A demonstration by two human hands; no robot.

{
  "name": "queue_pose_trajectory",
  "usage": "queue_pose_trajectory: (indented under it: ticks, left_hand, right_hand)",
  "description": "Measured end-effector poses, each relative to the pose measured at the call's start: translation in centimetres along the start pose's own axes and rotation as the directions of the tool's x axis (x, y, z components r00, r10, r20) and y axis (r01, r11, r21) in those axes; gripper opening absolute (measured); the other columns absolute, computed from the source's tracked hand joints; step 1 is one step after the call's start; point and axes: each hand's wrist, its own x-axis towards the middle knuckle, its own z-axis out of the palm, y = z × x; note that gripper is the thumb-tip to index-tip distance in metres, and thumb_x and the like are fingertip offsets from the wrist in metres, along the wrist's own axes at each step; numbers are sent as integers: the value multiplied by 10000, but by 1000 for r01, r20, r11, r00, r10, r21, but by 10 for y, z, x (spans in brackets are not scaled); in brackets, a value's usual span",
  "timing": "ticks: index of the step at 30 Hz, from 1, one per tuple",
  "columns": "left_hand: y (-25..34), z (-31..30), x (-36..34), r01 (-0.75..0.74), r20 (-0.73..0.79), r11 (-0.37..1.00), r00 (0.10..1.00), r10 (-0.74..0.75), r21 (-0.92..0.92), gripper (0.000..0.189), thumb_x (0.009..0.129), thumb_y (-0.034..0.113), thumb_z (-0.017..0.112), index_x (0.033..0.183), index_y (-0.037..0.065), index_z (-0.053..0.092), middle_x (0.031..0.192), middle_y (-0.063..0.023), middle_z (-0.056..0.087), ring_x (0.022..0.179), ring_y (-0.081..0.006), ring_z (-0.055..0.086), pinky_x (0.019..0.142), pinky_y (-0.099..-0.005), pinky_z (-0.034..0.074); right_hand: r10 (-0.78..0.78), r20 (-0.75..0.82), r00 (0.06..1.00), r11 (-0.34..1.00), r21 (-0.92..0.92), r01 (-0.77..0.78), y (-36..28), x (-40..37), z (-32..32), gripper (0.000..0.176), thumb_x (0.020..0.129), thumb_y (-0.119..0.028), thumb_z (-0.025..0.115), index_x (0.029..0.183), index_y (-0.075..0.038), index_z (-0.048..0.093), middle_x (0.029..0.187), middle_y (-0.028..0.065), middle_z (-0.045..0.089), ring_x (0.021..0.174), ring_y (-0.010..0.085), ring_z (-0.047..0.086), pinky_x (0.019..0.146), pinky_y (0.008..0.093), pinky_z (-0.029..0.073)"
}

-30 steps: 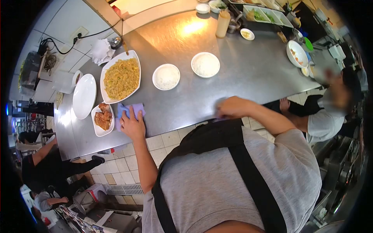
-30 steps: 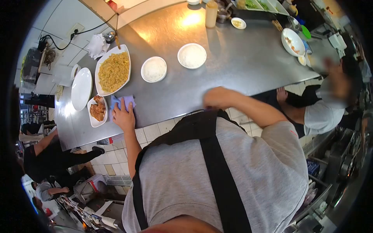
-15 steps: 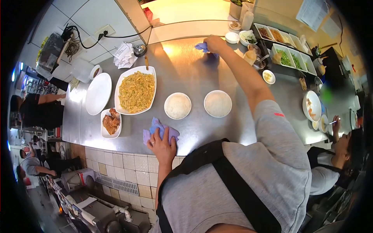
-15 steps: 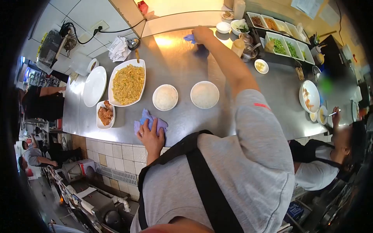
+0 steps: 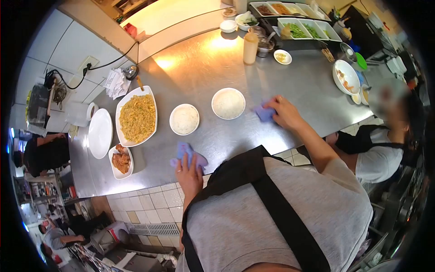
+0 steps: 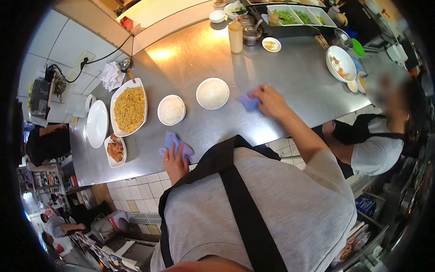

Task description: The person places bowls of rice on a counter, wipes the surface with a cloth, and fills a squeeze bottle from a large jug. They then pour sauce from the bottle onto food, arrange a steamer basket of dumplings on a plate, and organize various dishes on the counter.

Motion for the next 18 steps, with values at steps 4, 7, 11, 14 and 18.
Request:
queue_pose_trajectory:
  ticks: [4,7,11,14,18]
  left_hand:
    - [20,19,8,-319,108,885,921,374,-340,423,703,85,683,1120,149,644,1235,-129,562,1105,-370,519,923,-428,447]
    - [61,21,49,-350,150,716,832,534,-605,386,692,85,679,1074,135,658,1178,-127,586,1066,-348,537,881,-413,474]
    - [128,32,95,-111,323,594,752,575,-797,347,745,161,687,1080,85,643,1172,-159,580,1059,-367,534,901,-406,459]
    - [187,40,121,-250,68,528,858,510,-812,432,853,265,640,1226,59,562,1312,-174,483,1187,-348,490,942,-360,445]
    - [217,1,137,-374,-116,498,873,473,-782,524,888,313,618,1324,62,474,1433,-179,339,1310,-338,363,955,-365,441]
  right_hand:
    - [-95,157,983,995,41,89,-15,-89,-7,275,653,-16,627,886,-161,635,1021,73,541,987,288,558,805,365,490]
    - [-175,317,932,983,110,147,-24,-117,-8,249,644,-10,625,853,-144,642,970,67,554,968,290,565,789,374,492]
    - [-201,356,913,978,127,166,-26,-111,-46,245,641,-3,614,854,-119,642,934,85,567,940,304,577,780,392,491]
    - [-38,17,999,994,-98,40,-10,-89,-72,314,649,8,594,940,-96,652,1037,128,577,932,335,583,804,409,487]
    - [-41,-310,950,985,-173,-14,5,-37,-93,429,735,-27,592,1156,-103,614,1145,171,590,973,346,604,826,423,495]
